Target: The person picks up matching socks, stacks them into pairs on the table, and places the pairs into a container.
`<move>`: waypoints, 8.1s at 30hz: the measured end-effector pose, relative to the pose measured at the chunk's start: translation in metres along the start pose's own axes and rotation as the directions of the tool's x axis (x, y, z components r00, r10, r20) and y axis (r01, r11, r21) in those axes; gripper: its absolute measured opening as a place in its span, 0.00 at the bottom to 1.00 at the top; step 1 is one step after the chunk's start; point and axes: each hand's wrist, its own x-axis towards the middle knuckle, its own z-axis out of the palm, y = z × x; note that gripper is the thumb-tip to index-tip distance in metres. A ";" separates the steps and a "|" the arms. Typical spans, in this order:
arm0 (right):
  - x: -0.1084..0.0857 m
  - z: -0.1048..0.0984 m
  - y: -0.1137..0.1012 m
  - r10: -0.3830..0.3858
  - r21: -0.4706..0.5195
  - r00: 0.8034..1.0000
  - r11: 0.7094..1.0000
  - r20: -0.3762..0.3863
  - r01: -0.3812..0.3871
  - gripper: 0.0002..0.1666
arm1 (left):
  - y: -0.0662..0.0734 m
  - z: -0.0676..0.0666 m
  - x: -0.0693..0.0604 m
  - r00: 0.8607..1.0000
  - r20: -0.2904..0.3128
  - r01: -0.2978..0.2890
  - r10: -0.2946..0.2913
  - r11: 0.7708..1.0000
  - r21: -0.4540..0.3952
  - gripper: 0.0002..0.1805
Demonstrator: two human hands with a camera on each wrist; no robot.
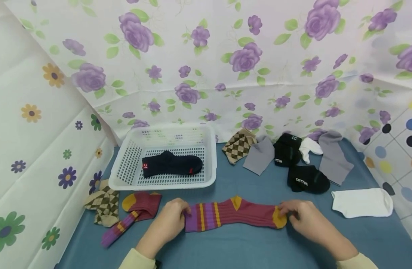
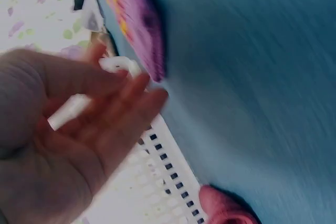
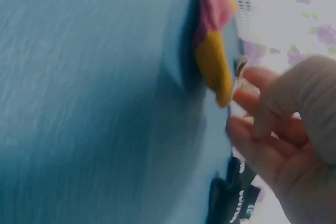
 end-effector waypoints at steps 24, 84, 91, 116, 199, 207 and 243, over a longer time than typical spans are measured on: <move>-0.009 0.033 -0.008 -0.098 -0.340 0.995 0.935 0.027 0.101 0.22 | 0.011 0.019 0.004 0.976 0.003 0.216 -0.216 0.975 0.042 0.23; 0.004 -0.014 -0.050 0.051 -0.055 0.971 0.996 -0.233 -0.065 0.18 | 0.019 -0.055 -0.010 0.986 -0.029 0.133 -0.167 0.870 -0.476 0.06; 0.010 -0.026 -0.076 -0.040 -0.016 0.963 0.999 -0.265 0.037 0.19 | 0.056 -0.059 0.010 0.989 -0.144 -0.059 -0.035 0.800 -0.597 0.09; 0.038 -0.025 -0.145 -0.186 0.183 0.911 0.946 -0.369 0.268 0.26 | 0.136 -0.022 0.034 0.988 -0.024 -0.118 0.155 0.630 -0.768 0.41; 0.011 -0.084 -0.050 -0.183 0.139 0.945 0.964 -0.270 0.227 0.20 | 0.022 -0.053 0.018 0.953 -0.182 0.081 -0.243 0.781 -0.619 0.07; -0.002 -0.069 -0.038 -0.111 0.009 0.991 0.994 -0.079 0.112 0.21 | 0.026 -0.042 0.004 0.980 -0.035 0.127 -0.197 0.748 -0.651 0.17; -0.004 0.012 -0.011 0.254 0.158 0.967 0.955 0.001 -0.251 0.15 | -0.001 0.024 -0.008 0.913 -0.112 0.308 -0.391 0.844 -0.439 0.15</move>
